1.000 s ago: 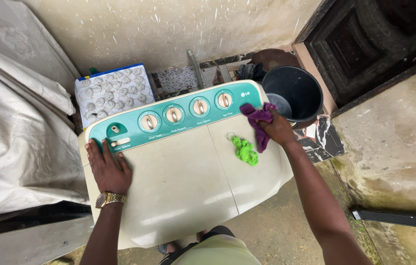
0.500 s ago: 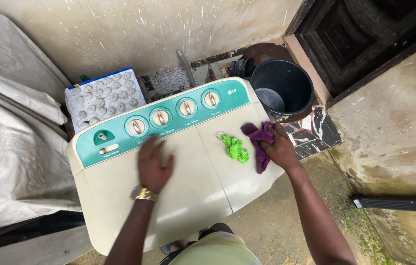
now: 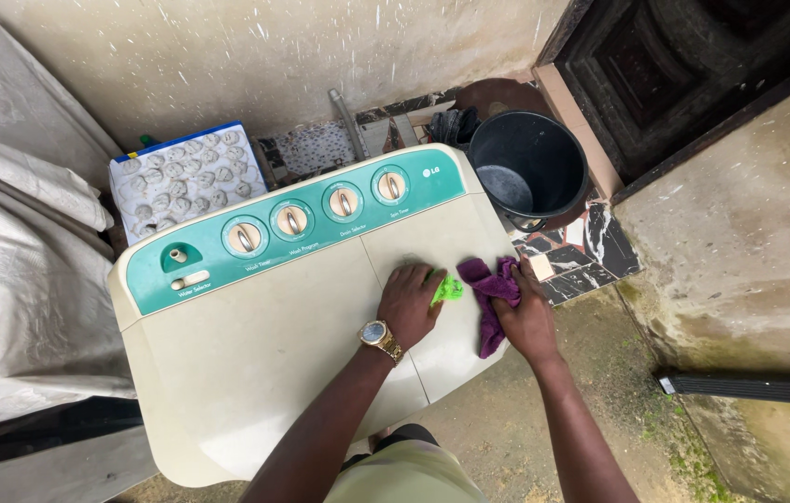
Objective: The person cleans a washing machine by wiping the top surface and control knobs with a cloth, then removes the lid and wipes it down.
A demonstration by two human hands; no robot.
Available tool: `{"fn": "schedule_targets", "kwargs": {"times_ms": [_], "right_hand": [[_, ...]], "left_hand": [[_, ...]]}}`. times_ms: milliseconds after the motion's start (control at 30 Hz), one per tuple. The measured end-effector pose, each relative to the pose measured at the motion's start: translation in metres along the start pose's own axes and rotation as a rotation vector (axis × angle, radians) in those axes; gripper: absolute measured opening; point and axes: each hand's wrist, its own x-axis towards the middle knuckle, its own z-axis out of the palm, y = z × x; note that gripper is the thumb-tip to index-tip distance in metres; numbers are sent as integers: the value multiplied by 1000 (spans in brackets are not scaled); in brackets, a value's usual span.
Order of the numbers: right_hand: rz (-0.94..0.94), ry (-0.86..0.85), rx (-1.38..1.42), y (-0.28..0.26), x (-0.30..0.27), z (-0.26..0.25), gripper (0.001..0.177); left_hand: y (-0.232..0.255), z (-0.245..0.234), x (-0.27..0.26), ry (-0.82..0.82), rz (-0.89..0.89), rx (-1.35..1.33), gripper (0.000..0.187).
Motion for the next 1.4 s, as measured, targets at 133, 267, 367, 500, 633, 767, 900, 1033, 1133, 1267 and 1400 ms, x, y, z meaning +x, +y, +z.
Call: {"fn": "schedule_targets", "kwargs": {"times_ms": [133, 267, 367, 500, 633, 767, 900, 1033, 1133, 1267, 1400], "right_hand": [[27, 27, -27, -9, 8, 9, 58], [-114, 114, -2, -32, 24, 8, 55], [-167, 134, 3, -43, 44, 12, 52], [-236, 149, -56, -47, 76, 31, 53], [-257, 161, -151, -61, 105, 48, 55], [-151, 159, -151, -90, 116, 62, 57], [-183, 194, -239, -117, 112, 79, 65], [-224, 178, -212, -136, 96, 93, 65], [-278, 143, -172, -150, 81, 100, 67], [-375, 58, -144, -168, 56, 109, 69], [-460, -56, -100, -180, 35, 104, 66]], "left_hand": [[-9, 2, -7, 58, -29, -69, 32], [-24, -15, -22, 208, -92, -43, 30], [-41, -39, -39, 229, -226, -6, 29], [-62, -76, -70, 355, -332, 112, 30], [-81, -105, -93, 385, -410, 234, 33], [-85, -118, -99, 403, -516, 331, 37], [-68, -116, -90, 494, -404, 493, 61], [-52, -85, -76, 450, -263, 276, 65], [-50, -61, -68, 294, -220, 60, 74], [-55, -42, -56, 253, -175, -63, 79], [-59, -40, -56, 240, -188, -97, 79]]}}
